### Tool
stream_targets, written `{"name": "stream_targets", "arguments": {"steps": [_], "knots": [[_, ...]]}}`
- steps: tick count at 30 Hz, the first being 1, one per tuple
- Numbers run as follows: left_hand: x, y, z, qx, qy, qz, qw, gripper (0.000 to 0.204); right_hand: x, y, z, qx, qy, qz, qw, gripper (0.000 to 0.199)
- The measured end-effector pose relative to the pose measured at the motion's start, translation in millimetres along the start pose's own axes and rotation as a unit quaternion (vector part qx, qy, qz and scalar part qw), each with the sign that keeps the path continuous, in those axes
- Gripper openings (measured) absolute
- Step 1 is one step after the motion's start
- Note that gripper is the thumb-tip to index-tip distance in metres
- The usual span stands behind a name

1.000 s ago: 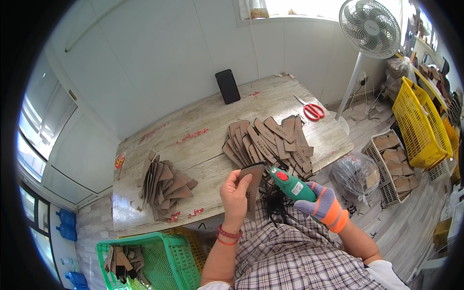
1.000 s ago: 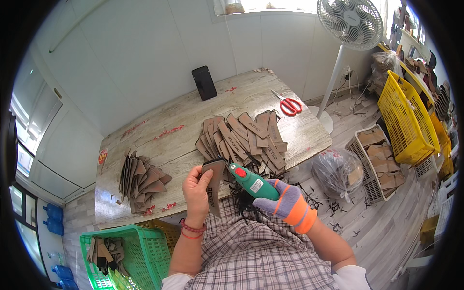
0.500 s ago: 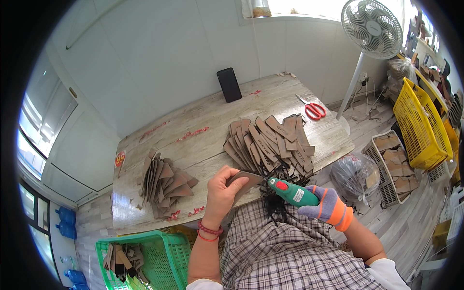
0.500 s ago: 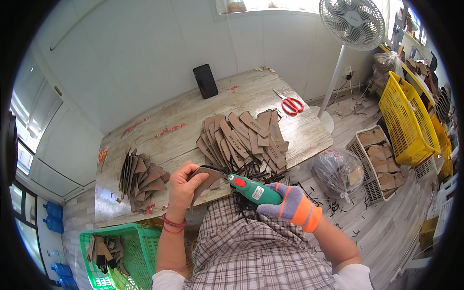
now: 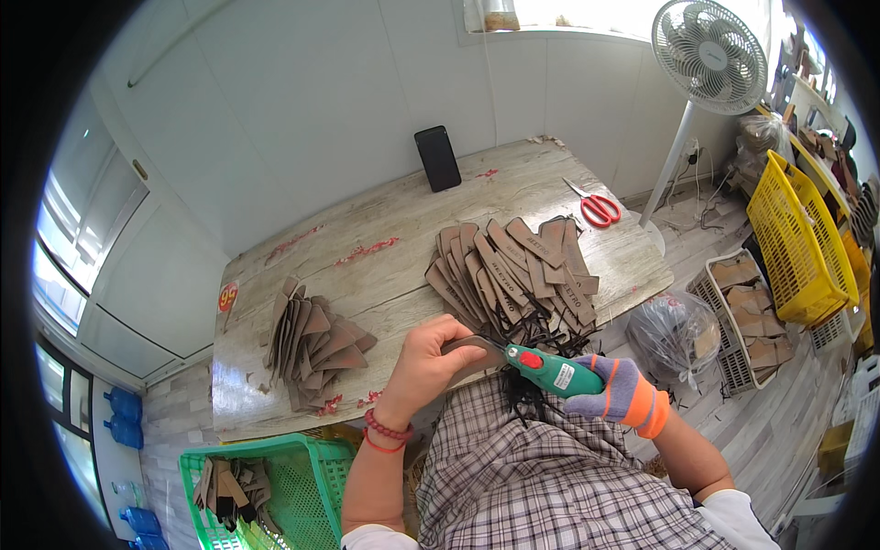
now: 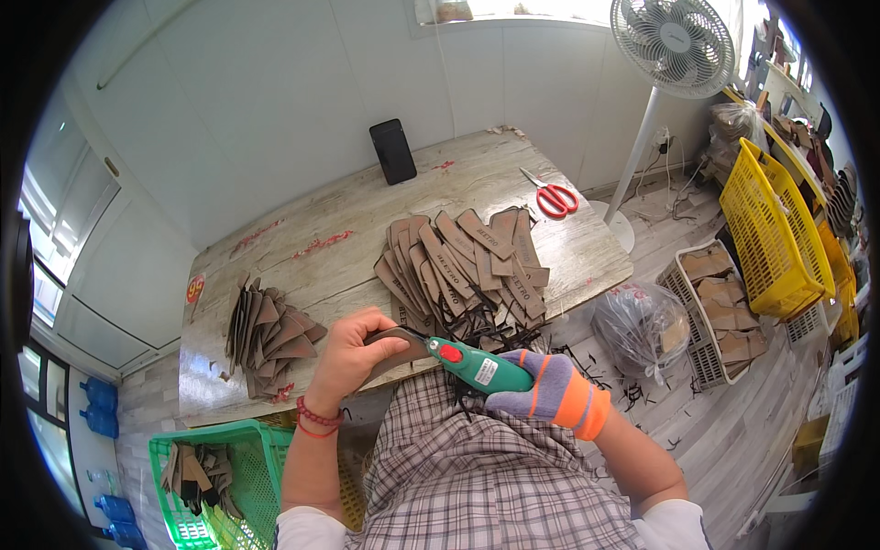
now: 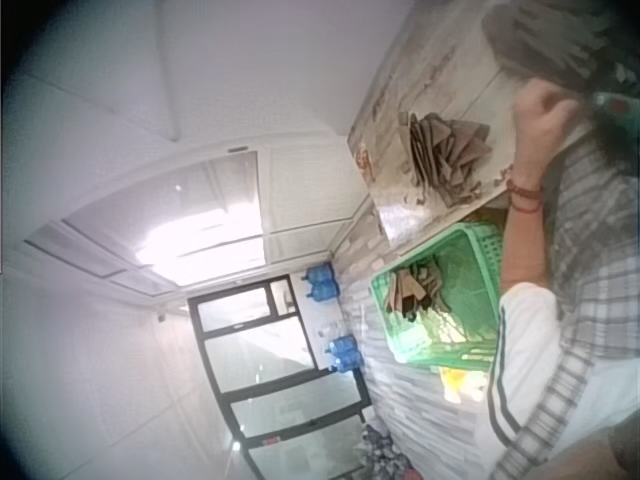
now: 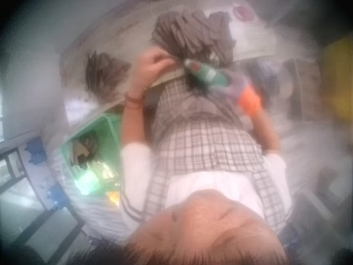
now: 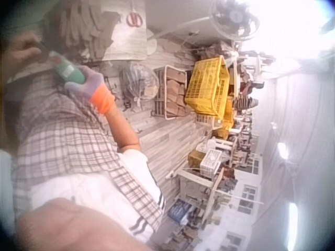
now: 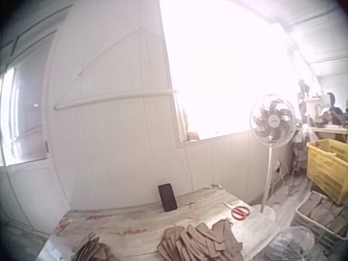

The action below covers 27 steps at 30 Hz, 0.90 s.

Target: The person repeatedly picks up small cardboard pieces from a table, applies hot glue along their edges using a glue gun, and places them back on the table. The process is continuous and repetitive throughout the clip.

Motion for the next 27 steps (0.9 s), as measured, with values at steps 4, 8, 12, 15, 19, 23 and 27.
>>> {"name": "stream_targets", "arguments": {"steps": [4,8,12,15,19,23,27], "knots": [[1.9,-6.2,6.7,0.017,-0.027,-0.019,0.999,0.014,2.2,-2.7,0.7,-0.043,-0.001,0.005,0.999,0.058],[7.5,-21.2,16.2,-0.042,-0.057,-0.059,0.996,0.012,6.8,-5.9,3.5,-0.043,-0.004,0.044,0.998,0.057],[16.7,-34.8,12.1,-0.088,-0.028,-0.122,0.988,0.007,14.2,2.2,6.0,-0.033,0.038,0.012,0.999,0.061],[32.3,-58.3,-32.6,-0.137,0.166,-0.076,0.974,0.011,8.9,16.3,1.9,0.048,0.081,0.020,0.995,0.062],[-6.5,-106.0,-65.1,-0.450,0.374,-0.034,0.810,0.013,0.2,20.5,0.5,0.016,0.087,0.031,0.996,0.053],[-35.2,-166.2,16.1,-0.654,0.246,-0.222,0.680,0.011,-1.1,23.2,5.4,-0.016,0.079,0.013,0.997,0.050],[-29.0,-142.1,53.1,-0.632,0.164,-0.205,0.729,0.008,-0.7,24.4,13.0,0.008,0.076,0.045,0.996,0.058]]}}
Point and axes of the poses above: each hand's wrist, its own x-axis towards the middle knuckle, its own z-axis out of the palm, y = z × x, the point moved 6 cm from there along x, towards the middle knuckle, and after that the axes turned 9 degrees about -z, right-handed, at the moved point
